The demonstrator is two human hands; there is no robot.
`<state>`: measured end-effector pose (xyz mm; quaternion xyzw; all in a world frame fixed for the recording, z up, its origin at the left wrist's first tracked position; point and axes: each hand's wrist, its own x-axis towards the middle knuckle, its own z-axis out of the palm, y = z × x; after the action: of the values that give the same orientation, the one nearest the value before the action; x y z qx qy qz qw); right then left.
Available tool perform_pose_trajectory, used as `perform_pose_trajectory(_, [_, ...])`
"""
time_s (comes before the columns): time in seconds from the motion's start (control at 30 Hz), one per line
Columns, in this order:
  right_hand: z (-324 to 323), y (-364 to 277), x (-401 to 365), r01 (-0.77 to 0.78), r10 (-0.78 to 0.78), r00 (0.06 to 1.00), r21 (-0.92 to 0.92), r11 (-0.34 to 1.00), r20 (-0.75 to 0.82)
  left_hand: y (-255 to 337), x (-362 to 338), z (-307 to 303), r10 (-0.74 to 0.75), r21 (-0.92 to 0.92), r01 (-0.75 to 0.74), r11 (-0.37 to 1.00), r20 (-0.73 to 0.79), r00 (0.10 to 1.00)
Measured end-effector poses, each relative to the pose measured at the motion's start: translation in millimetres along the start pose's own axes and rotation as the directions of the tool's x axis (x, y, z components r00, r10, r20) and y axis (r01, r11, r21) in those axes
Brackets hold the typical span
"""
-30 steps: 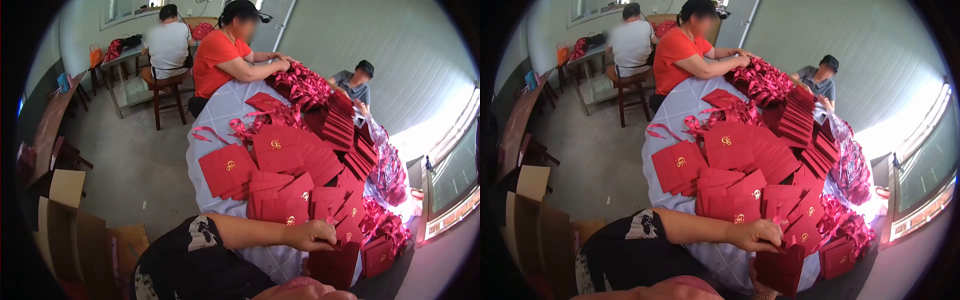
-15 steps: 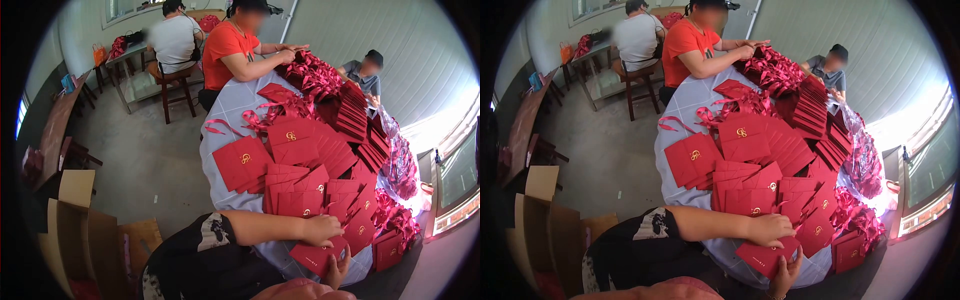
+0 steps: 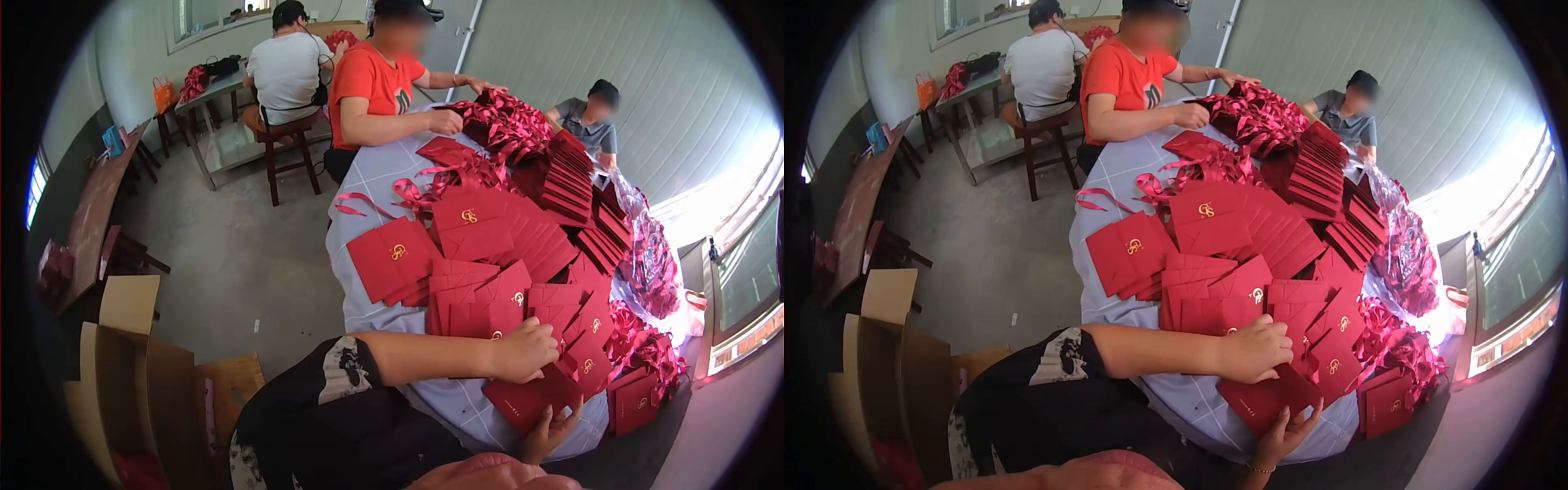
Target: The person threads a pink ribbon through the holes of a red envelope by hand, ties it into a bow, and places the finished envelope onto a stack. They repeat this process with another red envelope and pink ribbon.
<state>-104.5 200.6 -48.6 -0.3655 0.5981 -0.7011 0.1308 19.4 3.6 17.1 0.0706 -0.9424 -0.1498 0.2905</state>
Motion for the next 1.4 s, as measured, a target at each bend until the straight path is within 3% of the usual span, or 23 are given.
perform_pose_trajectory(0.17, [6.1,3.9,-2.4,-0.002,0.002,1.000,0.119,0.993,0.002,-15.8,-4.9,1.1,-0.009,-0.035,0.008,0.999,-0.008,1.000])
perform_pose_trajectory(0.37, [0.1,6.7,-2.1,-0.060,0.056,0.998,0.099,0.993,0.040,-23.9,-5.7,8.1,0.032,-0.075,-0.029,0.997,0.039,0.999])
perform_pose_trajectory(0.53, [7.7,-1.1,-0.9,-0.101,0.109,0.993,0.170,0.980,-0.043,-37.8,-6.9,11.2,0.037,-0.450,0.027,0.893,0.133,0.990])
perform_pose_trajectory(0.63, [-3.0,12.1,2.0,-0.181,0.177,0.983,0.149,0.972,0.036,-48.8,-10.1,15.0,0.026,-0.537,0.052,0.842,0.137,0.990])
perform_pose_trajectory(0.7, [-12.9,19.6,8.1,-0.055,0.062,0.998,-0.214,0.975,0.027,-52.4,-12.4,19.0,0.008,-0.495,0.059,0.867,0.133,0.991])
perform_pose_trajectory(0.73, [-21.9,11.8,13.2,-0.235,0.243,0.970,-0.271,0.934,-0.006,-53.1,-13.8,20.3,0.008,-0.471,0.056,0.880,0.132,0.991])
perform_pose_trajectory(0.8, [-35.6,17.5,31.1,-0.060,0.048,0.998,-0.434,0.899,-0.039,-51.1,-15.6,20.8,-0.037,-0.378,0.113,0.919,0.202,0.979])
perform_pose_trajectory(1.0, [-63.3,5.3,84.6,-0.036,-0.038,0.993,-0.594,0.804,-0.111,-48.9,-16.9,19.9,-0.081,-0.359,0.160,0.919,0.225,0.971])
perform_pose_trajectory(1.03, [-70.6,9.4,92.5,-0.082,0.002,0.990,-0.561,0.824,-0.141,-47.2,-16.3,19.1,-0.084,-0.344,0.162,0.925,0.230,0.969])
perform_pose_trajectory(1.1, [-98.5,38.8,105.7,0.011,-0.166,0.974,-0.706,0.708,-0.152,-47.9,-16.8,21.0,-0.071,-0.364,0.141,0.921,0.199,0.978])
perform_pose_trajectory(1.13, [-92.3,26.7,109.0,-0.036,-0.119,0.973,-0.644,0.765,-0.196,-48.3,-16.3,22.1,-0.048,-0.370,0.114,0.922,0.183,0.982])
perform_pose_trajectory(1.3, [-95.9,27.9,120.7,-0.068,-0.117,0.975,-0.753,0.654,-0.190,-40.9,-13.3,15.3,-0.059,-0.401,0.144,0.905,0.216,0.975])
perform_pose_trajectory(1.4, [-98.8,34.3,135.6,-0.154,-0.106,0.955,-0.766,0.623,-0.278,-42.5,-12.8,17.3,-0.060,-0.402,0.137,0.905,0.197,0.979])
